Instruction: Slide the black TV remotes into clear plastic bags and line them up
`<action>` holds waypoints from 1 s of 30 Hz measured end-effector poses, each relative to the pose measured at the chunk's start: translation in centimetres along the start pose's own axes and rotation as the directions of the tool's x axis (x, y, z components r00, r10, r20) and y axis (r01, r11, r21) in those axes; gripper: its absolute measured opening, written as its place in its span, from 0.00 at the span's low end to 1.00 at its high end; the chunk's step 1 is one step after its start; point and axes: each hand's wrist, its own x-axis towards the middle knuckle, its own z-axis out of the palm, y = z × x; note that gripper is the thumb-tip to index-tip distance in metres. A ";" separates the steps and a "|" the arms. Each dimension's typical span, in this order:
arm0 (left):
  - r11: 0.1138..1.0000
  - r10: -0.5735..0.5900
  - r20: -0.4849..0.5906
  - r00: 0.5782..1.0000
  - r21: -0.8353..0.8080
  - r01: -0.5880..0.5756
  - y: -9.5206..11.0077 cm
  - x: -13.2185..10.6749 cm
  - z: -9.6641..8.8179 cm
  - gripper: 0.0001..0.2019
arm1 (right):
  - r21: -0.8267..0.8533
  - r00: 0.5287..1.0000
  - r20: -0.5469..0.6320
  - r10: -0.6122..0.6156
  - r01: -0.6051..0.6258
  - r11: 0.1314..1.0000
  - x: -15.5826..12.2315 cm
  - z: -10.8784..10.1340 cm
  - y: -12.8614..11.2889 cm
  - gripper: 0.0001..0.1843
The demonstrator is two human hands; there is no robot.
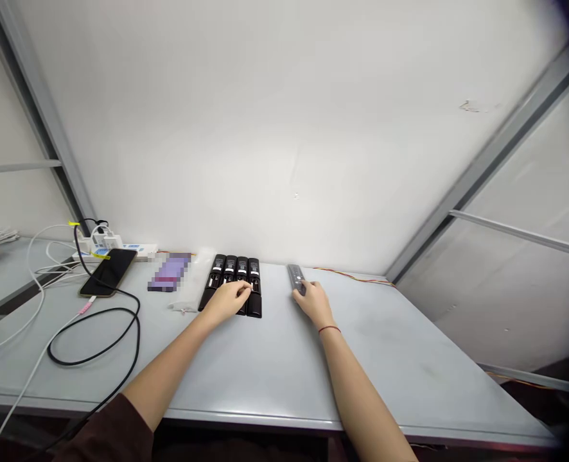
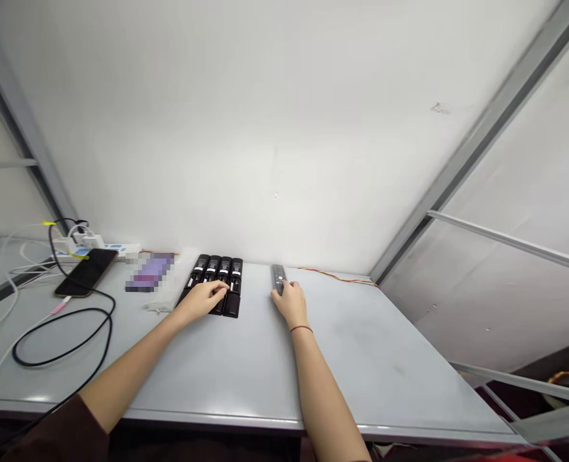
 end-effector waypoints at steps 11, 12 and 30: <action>0.997 0.012 0.008 1.000 0.072 -0.013 0.3 0.0 -0.2 0.15 | 0.014 0.992 -0.051 0.112 -0.112 0.994 0.5 0.1 0.6 0.20; 0.997 0.009 0.011 1.000 0.083 -0.010 0.4 -0.1 -0.2 0.15 | 0.008 0.989 -0.051 0.135 -0.135 0.991 0.5 0.1 0.8 0.20; 0.990 -0.002 0.027 1.000 0.143 -0.002 0.6 0.0 -0.3 0.16 | -0.023 0.982 -0.097 0.163 -0.166 0.986 1.4 0.2 3.0 0.19</action>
